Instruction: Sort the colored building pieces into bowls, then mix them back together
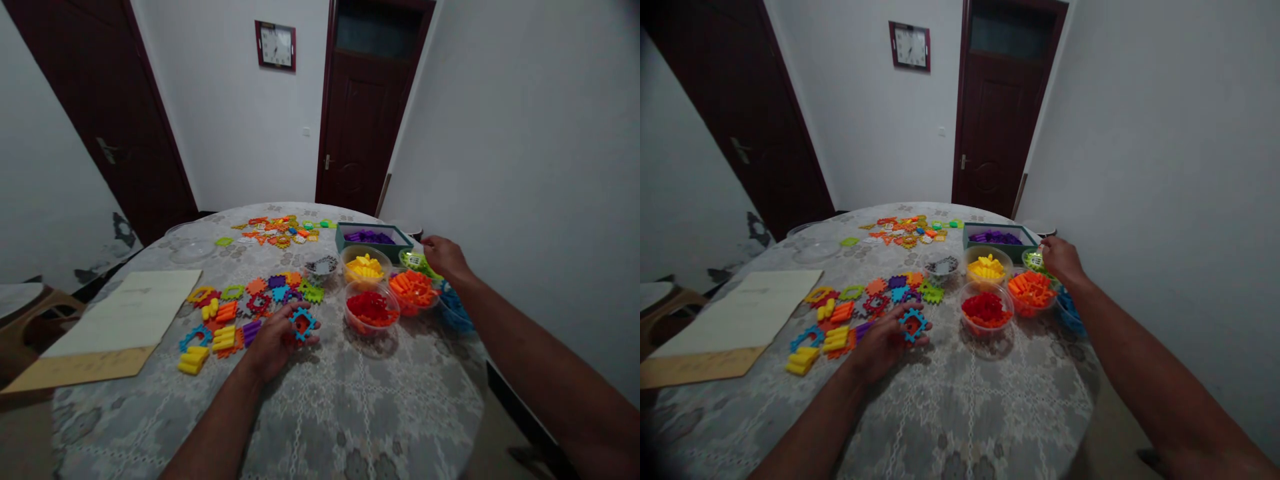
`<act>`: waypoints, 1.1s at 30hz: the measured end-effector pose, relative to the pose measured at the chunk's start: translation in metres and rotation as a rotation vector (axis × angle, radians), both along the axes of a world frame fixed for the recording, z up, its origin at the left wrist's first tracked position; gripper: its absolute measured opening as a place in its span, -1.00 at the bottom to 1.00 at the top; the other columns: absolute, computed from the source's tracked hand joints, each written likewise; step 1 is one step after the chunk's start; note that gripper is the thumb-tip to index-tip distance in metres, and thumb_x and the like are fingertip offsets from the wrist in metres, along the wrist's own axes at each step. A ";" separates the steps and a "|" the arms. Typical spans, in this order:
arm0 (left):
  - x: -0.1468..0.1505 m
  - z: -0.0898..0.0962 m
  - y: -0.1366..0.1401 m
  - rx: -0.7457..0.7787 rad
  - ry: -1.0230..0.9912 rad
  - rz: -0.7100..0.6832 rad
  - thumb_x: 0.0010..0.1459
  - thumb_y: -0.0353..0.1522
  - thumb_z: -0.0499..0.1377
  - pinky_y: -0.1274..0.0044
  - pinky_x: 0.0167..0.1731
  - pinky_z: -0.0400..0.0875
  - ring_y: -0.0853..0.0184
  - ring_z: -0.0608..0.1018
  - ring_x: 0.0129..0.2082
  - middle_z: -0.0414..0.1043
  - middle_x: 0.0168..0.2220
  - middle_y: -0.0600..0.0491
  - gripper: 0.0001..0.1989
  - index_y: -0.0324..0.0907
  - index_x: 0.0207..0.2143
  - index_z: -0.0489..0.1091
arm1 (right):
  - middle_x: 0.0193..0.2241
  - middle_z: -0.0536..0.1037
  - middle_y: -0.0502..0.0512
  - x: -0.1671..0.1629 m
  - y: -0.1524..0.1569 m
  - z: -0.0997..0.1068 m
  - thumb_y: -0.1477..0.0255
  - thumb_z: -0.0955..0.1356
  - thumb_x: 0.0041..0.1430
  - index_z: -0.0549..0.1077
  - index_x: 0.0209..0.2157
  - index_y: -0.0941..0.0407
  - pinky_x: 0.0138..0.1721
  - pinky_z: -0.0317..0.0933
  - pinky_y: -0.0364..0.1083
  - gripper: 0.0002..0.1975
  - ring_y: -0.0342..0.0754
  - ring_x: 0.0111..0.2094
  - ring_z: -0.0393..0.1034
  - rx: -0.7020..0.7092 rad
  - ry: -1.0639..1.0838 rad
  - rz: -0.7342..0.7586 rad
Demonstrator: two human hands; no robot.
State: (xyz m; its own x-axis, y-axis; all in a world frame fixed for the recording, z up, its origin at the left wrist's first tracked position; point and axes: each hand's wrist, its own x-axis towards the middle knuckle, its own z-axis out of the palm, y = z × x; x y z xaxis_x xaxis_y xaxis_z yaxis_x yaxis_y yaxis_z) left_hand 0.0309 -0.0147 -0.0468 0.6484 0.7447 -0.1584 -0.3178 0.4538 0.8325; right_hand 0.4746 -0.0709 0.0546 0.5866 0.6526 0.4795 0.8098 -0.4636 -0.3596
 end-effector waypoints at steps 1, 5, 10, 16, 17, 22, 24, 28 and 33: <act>0.000 -0.001 0.000 -0.007 -0.007 -0.002 0.06 -0.51 0.26 0.27 -0.14 0.68 0.11 0.69 -0.08 0.62 -0.12 -0.12 -0.54 -0.18 0.06 0.49 | -0.08 0.71 0.28 -0.005 -0.002 0.002 0.46 0.29 0.19 0.68 -0.10 0.18 0.02 0.36 0.00 -0.63 0.11 -0.10 0.59 0.011 -0.011 0.007; 0.002 -0.002 -0.002 0.001 -0.023 -0.016 0.07 -0.50 0.31 0.27 -0.10 0.67 0.16 0.69 -0.12 0.61 -0.14 -0.12 -0.53 -0.20 0.08 0.50 | -0.11 0.71 0.22 -0.042 -0.014 0.006 0.38 0.27 0.28 0.66 -0.05 0.13 -0.01 0.39 0.00 -0.63 0.08 -0.15 0.59 0.052 -0.031 0.113; 0.003 -0.001 -0.005 -0.001 -0.055 -0.045 0.09 -0.46 0.41 0.24 -0.08 0.66 0.15 0.67 -0.11 0.59 -0.10 -0.13 -0.51 -0.19 0.11 0.51 | -0.15 0.70 0.15 -0.133 -0.040 -0.002 0.32 0.30 0.33 0.64 -0.08 0.06 -0.08 0.42 0.00 -0.70 0.04 -0.22 0.59 0.091 0.017 0.491; -0.002 -0.006 -0.004 0.072 -0.076 -0.122 0.11 -0.36 0.47 0.27 -0.21 0.70 0.15 0.65 -0.12 0.55 0.01 -0.15 -0.49 -0.13 0.11 0.50 | -0.05 0.66 0.21 -0.235 -0.055 -0.036 0.37 0.32 0.41 0.53 0.08 0.10 -0.02 0.43 0.05 -0.71 0.03 -0.19 0.59 -0.096 0.113 0.887; -0.003 -0.007 -0.004 0.087 -0.074 -0.144 0.11 -0.34 0.47 0.29 -0.24 0.71 0.14 0.66 -0.12 0.54 0.02 -0.15 -0.49 -0.12 0.11 0.50 | -0.04 0.65 0.23 -0.245 -0.054 -0.044 0.39 0.33 0.40 0.51 0.12 0.11 -0.03 0.44 0.06 -0.69 0.03 -0.20 0.58 -0.115 0.132 0.895; -0.002 -0.009 -0.003 0.126 -0.055 -0.152 0.13 -0.30 0.47 0.38 -0.31 0.70 0.14 0.66 -0.10 0.54 0.07 -0.14 -0.52 -0.11 0.09 0.49 | 0.00 0.64 0.22 -0.264 -0.045 -0.066 0.50 0.34 0.36 0.45 0.21 0.09 0.02 0.41 0.06 -0.60 0.06 -0.06 0.56 -0.085 0.210 0.874; -0.002 -0.006 -0.004 0.115 -0.046 -0.146 0.16 -0.30 0.45 0.36 -0.27 0.71 0.14 0.66 -0.07 0.54 0.09 -0.14 -0.56 -0.11 0.08 0.50 | -0.01 0.64 0.20 -0.263 -0.045 -0.065 0.52 0.34 0.35 0.48 0.17 0.08 0.01 0.39 0.06 -0.62 0.06 -0.06 0.56 -0.062 0.249 0.854; -0.002 0.000 -0.006 0.046 -0.052 -0.131 0.17 -0.37 0.43 0.35 -0.19 0.69 0.16 0.69 -0.10 0.60 0.01 -0.15 -0.61 -0.15 0.04 0.52 | -0.13 0.67 0.12 -0.257 -0.048 -0.054 0.55 0.34 0.31 0.55 0.04 0.08 -0.10 0.39 0.00 -0.69 0.01 -0.17 0.57 -0.048 0.378 0.822; 0.000 0.003 -0.005 0.035 -0.007 -0.085 0.16 -0.43 0.41 0.39 -0.17 0.69 0.13 0.71 -0.09 0.62 -0.01 -0.17 -0.61 -0.18 0.05 0.53 | -0.15 0.67 0.10 -0.236 -0.059 -0.036 0.47 0.34 0.33 0.56 0.04 0.06 -0.11 0.38 -0.01 -0.72 -0.01 -0.18 0.56 -0.010 0.413 0.777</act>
State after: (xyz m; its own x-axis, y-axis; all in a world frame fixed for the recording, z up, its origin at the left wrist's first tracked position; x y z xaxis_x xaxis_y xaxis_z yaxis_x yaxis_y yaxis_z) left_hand 0.0307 -0.0196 -0.0442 0.7104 0.6920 -0.1285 -0.2856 0.4503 0.8459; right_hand 0.2387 -0.1301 0.0182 0.1002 0.9422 0.3198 0.7037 0.1601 -0.6922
